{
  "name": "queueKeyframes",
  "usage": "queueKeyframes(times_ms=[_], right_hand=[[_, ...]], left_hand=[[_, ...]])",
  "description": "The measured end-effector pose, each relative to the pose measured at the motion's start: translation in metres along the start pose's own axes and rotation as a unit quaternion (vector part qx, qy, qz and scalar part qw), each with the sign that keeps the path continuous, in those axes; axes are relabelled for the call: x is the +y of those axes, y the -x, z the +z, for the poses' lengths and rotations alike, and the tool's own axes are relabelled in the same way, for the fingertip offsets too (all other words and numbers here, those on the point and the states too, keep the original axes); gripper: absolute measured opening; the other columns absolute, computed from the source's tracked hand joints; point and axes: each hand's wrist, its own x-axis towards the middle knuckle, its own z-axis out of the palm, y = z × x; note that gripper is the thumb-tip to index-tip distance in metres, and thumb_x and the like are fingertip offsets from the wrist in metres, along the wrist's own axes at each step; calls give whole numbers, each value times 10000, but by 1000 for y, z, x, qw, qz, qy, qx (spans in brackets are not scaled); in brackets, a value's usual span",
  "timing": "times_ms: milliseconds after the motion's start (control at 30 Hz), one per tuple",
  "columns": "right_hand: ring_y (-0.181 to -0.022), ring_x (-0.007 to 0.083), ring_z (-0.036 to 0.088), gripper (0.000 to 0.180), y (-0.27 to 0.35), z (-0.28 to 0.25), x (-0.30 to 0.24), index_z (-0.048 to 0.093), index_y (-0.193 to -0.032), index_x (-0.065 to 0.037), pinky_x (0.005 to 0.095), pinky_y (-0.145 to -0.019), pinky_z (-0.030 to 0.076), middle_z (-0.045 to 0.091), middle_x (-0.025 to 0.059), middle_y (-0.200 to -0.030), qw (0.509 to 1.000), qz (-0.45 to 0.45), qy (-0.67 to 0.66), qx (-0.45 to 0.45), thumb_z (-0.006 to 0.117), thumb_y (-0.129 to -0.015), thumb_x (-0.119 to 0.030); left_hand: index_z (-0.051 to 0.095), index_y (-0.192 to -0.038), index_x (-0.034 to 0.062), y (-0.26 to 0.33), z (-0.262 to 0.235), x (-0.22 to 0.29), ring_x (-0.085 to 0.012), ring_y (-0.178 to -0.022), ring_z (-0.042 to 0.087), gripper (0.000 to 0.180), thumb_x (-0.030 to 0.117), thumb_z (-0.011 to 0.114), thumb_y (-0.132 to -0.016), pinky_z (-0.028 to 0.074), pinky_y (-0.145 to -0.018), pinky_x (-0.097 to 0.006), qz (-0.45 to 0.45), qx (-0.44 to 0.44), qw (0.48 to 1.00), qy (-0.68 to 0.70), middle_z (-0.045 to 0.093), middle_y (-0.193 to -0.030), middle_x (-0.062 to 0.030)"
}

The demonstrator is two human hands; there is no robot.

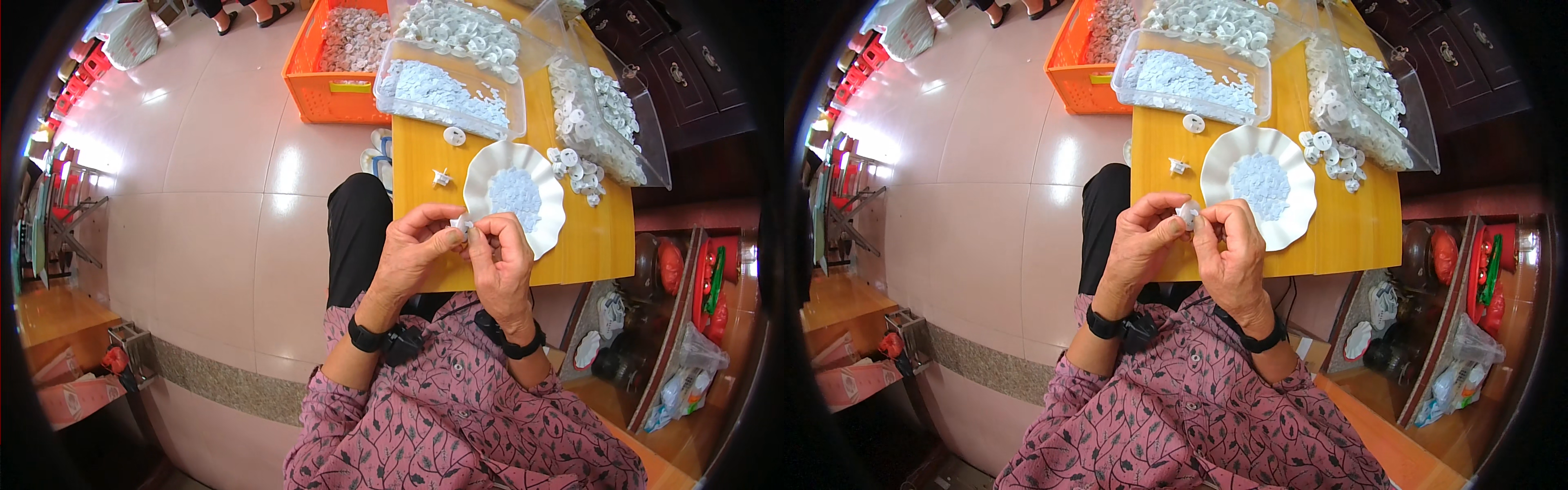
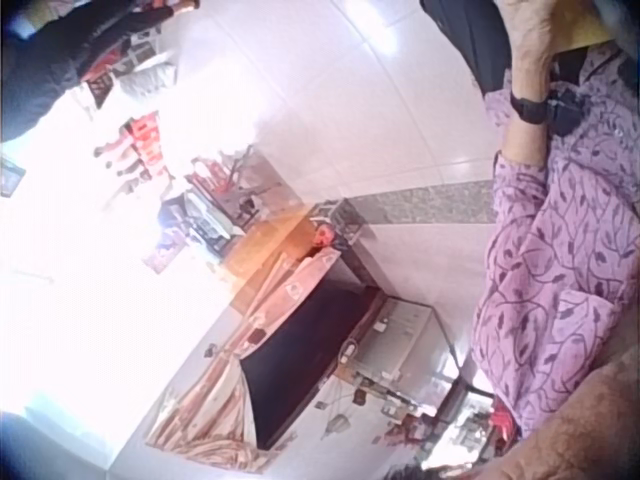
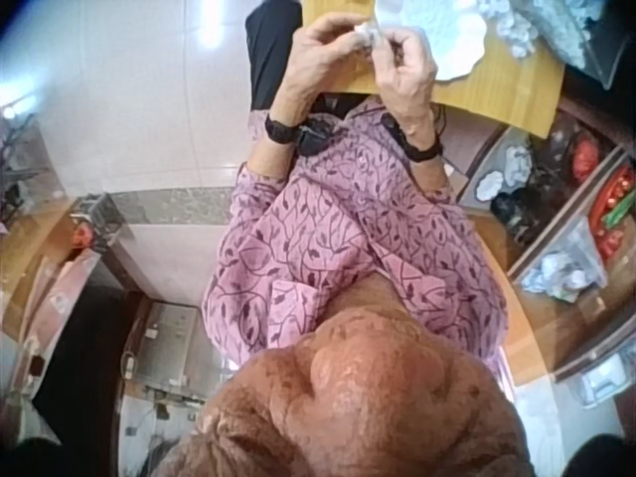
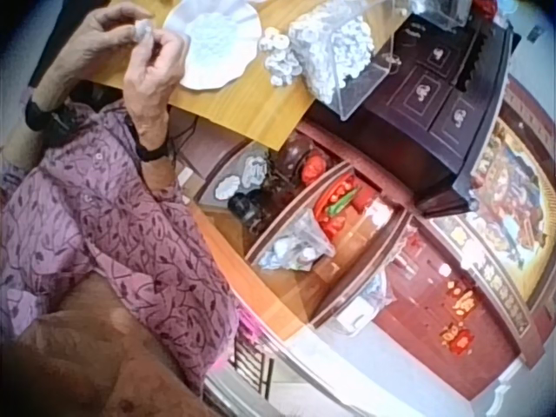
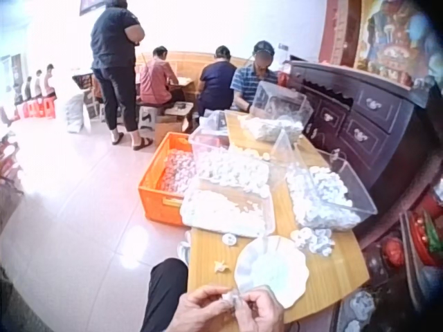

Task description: The person picks up a white plastic base and a small blue square, fits the square into the base, and places the assembled unit on the table. They repeat this process multiple times before eventually moving a plastic tray.

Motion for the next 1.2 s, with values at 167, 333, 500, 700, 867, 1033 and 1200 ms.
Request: queueKeyframes(times_ms=[167,333,500,700,867,1033,1200], right_hand=[[-675,184,566,82,-3,-1,-4,548,-914,0,302,-590,472,556,105,-868,1000,-12,13,10,628,-927,-15],[-682,217,561,84,-6,3,-6,539,-927,-10,327,-582,463,544,114,-858,997,-58,57,12,623,-928,-16],[-691,260,565,85,-5,4,-4,536,-940,-12,350,-596,469,541,129,-860,997,-57,51,22,620,-926,-2],[-757,310,590,106,-5,-5,-2,543,-943,-6,372,-647,486,556,139,-872,999,-40,32,17,634,-897,23],[-764,318,595,107,-3,-37,16,543,-933,-2,374,-666,493,555,137,-867,995,-43,69,49,634,-885,26],[-773,328,594,101,-3,-78,34,546,-926,1,385,-662,488,546,144,-865,985,-52,143,86,635,-881,16],[-792,359,592,94,-5,-120,57,542,-924,-13,416,-672,490,560,150,-883,969,-17,218,115,628,-889,-25]], left_hand=[[646,-1176,-26,-1,-2,0,-93,-828,636,288,23,718,-901,540,-771,-237,2,-4,1000,-12,675,-928,-37],[651,-1174,-23,-2,-3,1,-99,-847,642,294,19,726,-892,538,-785,-239,10,2,999,-40,681,-960,-38],[649,-1172,-31,-2,-1,3,-108,-864,648,281,4,706,-900,543,-789,-249,13,11,999,-39,694,-1013,-63],[638,-1181,-42,-7,3,19,-140,-869,662,257,29,665,-936,547,-763,-262,21,89,992,-82,694,-1057,-95],[647,-1162,-20,-31,-9,31,-104,-776,642,229,75,663,-954,526,-696,-216,69,146,965,-206,690,-993,-73],[658,-1136,-23,-64,-22,37,-84,-710,631,234,112,685,-948,517,-651,-204,101,132,926,-338,691,-903,-50],[641,-1197,-48,-90,-27,41,-88,-651,629,302,107,678,-941,507,-625,-207,86,114,864,-482,672,-784,-32]])
